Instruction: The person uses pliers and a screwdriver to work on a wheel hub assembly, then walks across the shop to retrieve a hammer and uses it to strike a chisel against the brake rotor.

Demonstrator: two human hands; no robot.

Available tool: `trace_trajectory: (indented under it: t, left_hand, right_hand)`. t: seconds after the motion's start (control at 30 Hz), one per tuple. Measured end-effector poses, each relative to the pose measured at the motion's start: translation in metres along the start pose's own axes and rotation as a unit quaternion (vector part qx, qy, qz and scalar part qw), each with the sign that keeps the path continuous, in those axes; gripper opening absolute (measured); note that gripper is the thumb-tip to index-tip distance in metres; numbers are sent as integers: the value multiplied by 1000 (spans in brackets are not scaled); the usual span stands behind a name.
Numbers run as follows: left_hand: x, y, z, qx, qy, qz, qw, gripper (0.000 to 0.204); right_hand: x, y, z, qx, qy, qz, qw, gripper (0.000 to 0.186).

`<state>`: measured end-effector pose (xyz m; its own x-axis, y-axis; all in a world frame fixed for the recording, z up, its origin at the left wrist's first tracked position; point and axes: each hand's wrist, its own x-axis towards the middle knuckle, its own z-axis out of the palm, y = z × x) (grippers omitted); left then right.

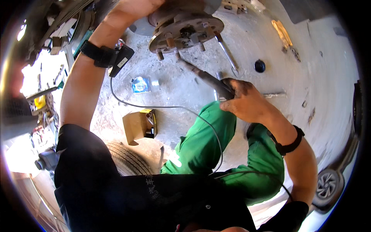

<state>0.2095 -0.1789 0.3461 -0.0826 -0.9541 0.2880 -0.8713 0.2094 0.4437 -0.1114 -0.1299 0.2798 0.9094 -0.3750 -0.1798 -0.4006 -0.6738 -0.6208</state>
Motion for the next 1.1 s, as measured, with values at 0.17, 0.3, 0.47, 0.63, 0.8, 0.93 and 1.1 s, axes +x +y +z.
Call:
trace_trajectory:
  t: [0.17, 0.3, 0.47, 0.63, 0.8, 0.93, 1.1]
  left_hand:
    - [-21, -27, 13, -314, 9, -10, 949, 30]
    - [-37, -50, 13, -18, 142, 108, 984, 29]
    - [-42, -38, -1, -76, 55, 45, 995, 33]
    - [-20, 19, -71, 92, -130, -87, 983, 38]
    - [39, -28, 9, -148, -234, -9, 961, 45]
    - [22, -23, -19, -39, -210, 23, 977, 50]
    - [30, -39, -27, 281, -188, 197, 920, 38]
  right_hand:
    - [-19, -27, -28, -193, -137, -74, 969, 17]
    - [-46, -52, -66, -104, -100, 43, 989, 14]
    - [-47, -71, -47, 61, -30, 206, 976, 32]
    - [-10, -81, 51, 656, 146, 256, 695, 30]
    - [57, -89, 140, 735, 355, 216, 536, 20]
    - [99, -112, 157, 745, 398, 139, 516, 21]
    - [127, -119, 169, 554, 457, 149, 680, 22]
